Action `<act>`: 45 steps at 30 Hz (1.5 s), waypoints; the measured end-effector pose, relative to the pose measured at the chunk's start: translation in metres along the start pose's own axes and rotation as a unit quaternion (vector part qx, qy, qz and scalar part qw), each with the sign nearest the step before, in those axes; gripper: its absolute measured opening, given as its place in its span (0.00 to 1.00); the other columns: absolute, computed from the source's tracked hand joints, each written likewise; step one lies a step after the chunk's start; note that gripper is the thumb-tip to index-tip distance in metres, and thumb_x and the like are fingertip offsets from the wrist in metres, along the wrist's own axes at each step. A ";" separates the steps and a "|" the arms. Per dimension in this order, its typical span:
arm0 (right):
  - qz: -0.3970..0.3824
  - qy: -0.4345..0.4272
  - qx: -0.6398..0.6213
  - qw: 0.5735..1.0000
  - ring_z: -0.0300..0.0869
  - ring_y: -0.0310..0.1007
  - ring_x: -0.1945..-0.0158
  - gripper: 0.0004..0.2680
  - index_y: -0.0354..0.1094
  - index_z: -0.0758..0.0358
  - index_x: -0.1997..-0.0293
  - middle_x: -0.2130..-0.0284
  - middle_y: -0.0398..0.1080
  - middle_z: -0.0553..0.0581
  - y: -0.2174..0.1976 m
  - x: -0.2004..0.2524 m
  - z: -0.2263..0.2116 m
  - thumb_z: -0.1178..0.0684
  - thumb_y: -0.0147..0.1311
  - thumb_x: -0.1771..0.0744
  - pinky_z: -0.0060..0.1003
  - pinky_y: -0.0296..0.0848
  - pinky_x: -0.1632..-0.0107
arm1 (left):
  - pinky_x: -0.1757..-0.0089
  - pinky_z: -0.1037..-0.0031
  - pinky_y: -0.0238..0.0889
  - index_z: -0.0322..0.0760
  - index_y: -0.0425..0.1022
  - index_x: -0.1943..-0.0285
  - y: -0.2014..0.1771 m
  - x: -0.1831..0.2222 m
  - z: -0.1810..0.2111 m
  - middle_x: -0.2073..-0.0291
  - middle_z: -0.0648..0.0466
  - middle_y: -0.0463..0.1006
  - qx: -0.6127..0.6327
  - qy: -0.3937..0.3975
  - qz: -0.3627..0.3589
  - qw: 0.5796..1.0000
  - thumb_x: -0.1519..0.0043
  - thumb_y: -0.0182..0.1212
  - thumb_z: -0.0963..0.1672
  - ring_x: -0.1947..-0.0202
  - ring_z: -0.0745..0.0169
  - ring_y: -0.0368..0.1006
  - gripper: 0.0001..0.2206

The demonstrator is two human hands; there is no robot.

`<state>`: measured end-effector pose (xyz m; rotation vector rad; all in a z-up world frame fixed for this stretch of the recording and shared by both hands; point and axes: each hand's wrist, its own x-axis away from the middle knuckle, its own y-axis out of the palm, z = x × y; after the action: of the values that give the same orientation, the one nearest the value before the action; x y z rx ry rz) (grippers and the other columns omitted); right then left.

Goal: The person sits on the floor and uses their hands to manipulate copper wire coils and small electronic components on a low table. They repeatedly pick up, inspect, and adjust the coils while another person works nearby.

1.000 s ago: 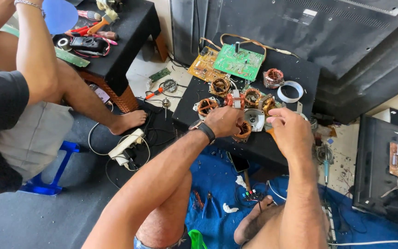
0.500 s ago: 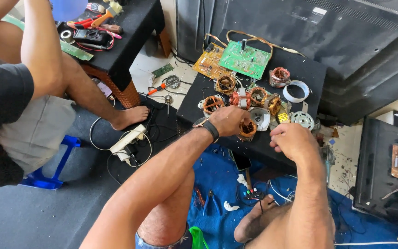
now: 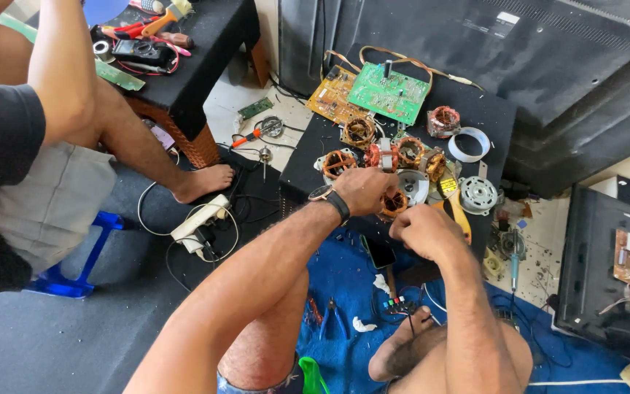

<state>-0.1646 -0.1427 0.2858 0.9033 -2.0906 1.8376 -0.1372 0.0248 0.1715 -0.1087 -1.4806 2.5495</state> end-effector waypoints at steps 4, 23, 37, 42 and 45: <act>0.009 -0.053 0.005 0.999 0.58 0.77 0.49 0.10 0.82 0.49 0.61 0.65 0.80 0.60 0.037 -0.023 0.004 0.46 0.52 0.35 0.55 0.74 0.45 | 0.60 0.57 0.75 0.50 0.76 0.59 0.008 -0.003 -0.004 0.62 0.50 0.80 -0.011 -0.009 0.000 1.000 0.47 0.68 0.45 0.58 0.43 0.81 0.09; 0.132 -0.185 0.024 0.974 0.56 0.80 0.53 0.12 0.74 0.53 0.44 0.61 0.79 0.60 0.121 -0.067 0.019 0.47 0.48 0.31 0.51 0.79 0.53 | 0.58 0.57 0.74 0.49 0.77 0.58 0.000 -0.004 -0.003 0.64 0.50 0.82 0.093 -0.046 -0.010 0.995 0.46 0.68 0.48 0.56 0.43 0.81 0.09; 0.169 -0.180 0.014 0.969 0.64 0.79 0.58 0.09 0.79 0.52 0.67 0.74 0.78 0.64 0.085 -0.043 0.014 0.45 0.51 0.33 0.56 0.73 0.49 | 0.54 0.58 0.73 0.50 0.77 0.59 -0.018 0.003 0.010 0.60 0.47 0.83 0.100 -0.074 -0.028 0.992 0.45 0.67 0.48 0.51 0.41 0.80 0.08; 0.167 -0.172 0.024 0.971 0.55 0.80 0.55 0.08 0.80 0.44 0.65 0.71 0.80 0.54 0.069 -0.037 0.024 0.43 0.52 0.34 0.48 0.63 0.34 | 0.55 0.57 0.73 0.50 0.76 0.60 -0.008 -0.002 0.004 0.62 0.47 0.83 0.113 -0.069 -0.018 0.991 0.44 0.65 0.48 0.53 0.40 0.80 0.06; 0.173 -0.159 0.014 0.972 0.50 0.80 0.51 0.09 0.80 0.43 0.60 0.67 0.82 0.51 0.054 -0.032 0.031 0.40 0.53 0.33 0.48 0.55 0.29 | 0.54 0.58 0.73 0.48 0.78 0.58 -0.007 -0.003 0.003 0.60 0.45 0.83 0.112 -0.086 -0.015 0.990 0.38 0.58 0.48 0.51 0.40 0.79 0.06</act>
<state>-0.1632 -0.1613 0.2186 0.9424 -2.5635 1.9985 -0.1340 0.0252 0.1791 0.1693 -1.2265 2.7375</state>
